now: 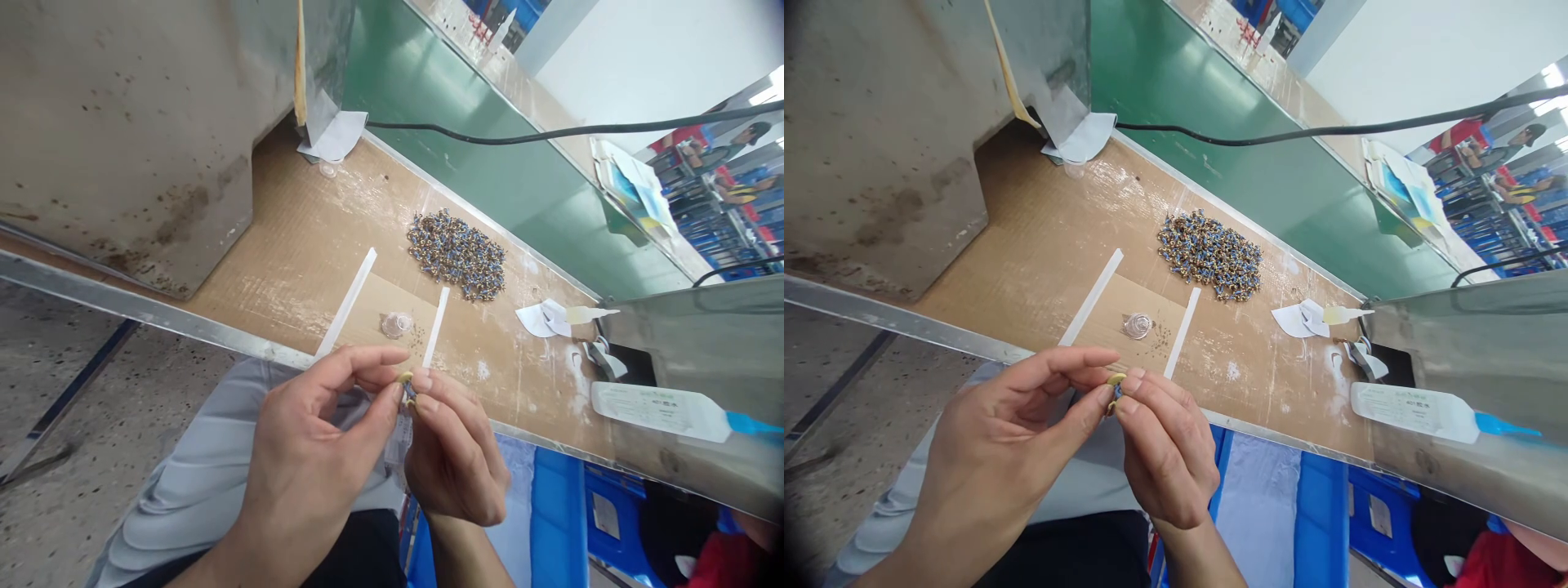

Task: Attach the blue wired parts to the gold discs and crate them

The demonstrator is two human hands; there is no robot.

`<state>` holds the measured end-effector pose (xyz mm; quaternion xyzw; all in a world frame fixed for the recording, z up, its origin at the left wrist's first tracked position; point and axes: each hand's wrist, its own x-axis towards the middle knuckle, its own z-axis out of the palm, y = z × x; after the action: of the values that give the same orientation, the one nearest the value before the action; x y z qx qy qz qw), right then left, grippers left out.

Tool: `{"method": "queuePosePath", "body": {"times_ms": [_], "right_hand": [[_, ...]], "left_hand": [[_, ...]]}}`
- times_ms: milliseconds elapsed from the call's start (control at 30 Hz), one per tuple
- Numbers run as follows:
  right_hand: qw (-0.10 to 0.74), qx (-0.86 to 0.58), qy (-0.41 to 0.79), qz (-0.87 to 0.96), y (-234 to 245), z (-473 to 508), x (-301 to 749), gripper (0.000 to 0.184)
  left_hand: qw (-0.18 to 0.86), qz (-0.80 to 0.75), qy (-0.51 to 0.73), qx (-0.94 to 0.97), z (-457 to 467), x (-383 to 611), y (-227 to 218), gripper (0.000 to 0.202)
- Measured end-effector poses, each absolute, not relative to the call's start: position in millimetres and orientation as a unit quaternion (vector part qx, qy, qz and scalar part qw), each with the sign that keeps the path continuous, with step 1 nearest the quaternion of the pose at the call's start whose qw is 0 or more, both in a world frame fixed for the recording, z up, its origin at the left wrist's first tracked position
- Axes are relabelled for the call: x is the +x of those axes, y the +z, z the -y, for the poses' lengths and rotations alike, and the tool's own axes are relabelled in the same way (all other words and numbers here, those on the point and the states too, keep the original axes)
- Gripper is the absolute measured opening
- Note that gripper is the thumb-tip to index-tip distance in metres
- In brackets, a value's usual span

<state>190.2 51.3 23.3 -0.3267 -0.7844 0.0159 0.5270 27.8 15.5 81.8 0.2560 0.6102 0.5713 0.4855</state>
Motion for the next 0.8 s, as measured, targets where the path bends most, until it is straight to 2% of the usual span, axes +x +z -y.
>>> {"method": "queuePosePath", "body": {"times_ms": [300, 433, 533, 633, 700, 800], "right_hand": [[0.534, -0.326, 0.017, 0.78, 18, -53, 189, 0.053], [0.534, -0.325, 0.053, 0.779, 18, -54, 188, 0.054], [0.519, -0.363, 0.168, 0.755, 30, -54, 186, 0.054], [0.465, -0.426, 0.345, 0.696, 48, -57, 181, 0.036], [0.437, -0.437, 0.437, 0.654, 59, -60, 178, 0.024], [0.429, -0.417, 0.505, 0.623, 68, -66, 176, 0.021]], "left_hand": [[0.47, -0.613, 0.577, 0.265, -11, 30, 77, 0.029], [0.539, -0.567, 0.589, 0.203, -18, 25, 69, 0.023], [0.627, -0.485, 0.597, 0.123, -22, 18, 63, 0.019], [0.696, -0.415, 0.584, 0.038, -23, 11, 61, 0.028], [0.723, -0.395, 0.567, -0.011, -22, 7, 62, 0.031], [0.732, -0.398, 0.551, -0.048, -23, 5, 65, 0.033]]}}
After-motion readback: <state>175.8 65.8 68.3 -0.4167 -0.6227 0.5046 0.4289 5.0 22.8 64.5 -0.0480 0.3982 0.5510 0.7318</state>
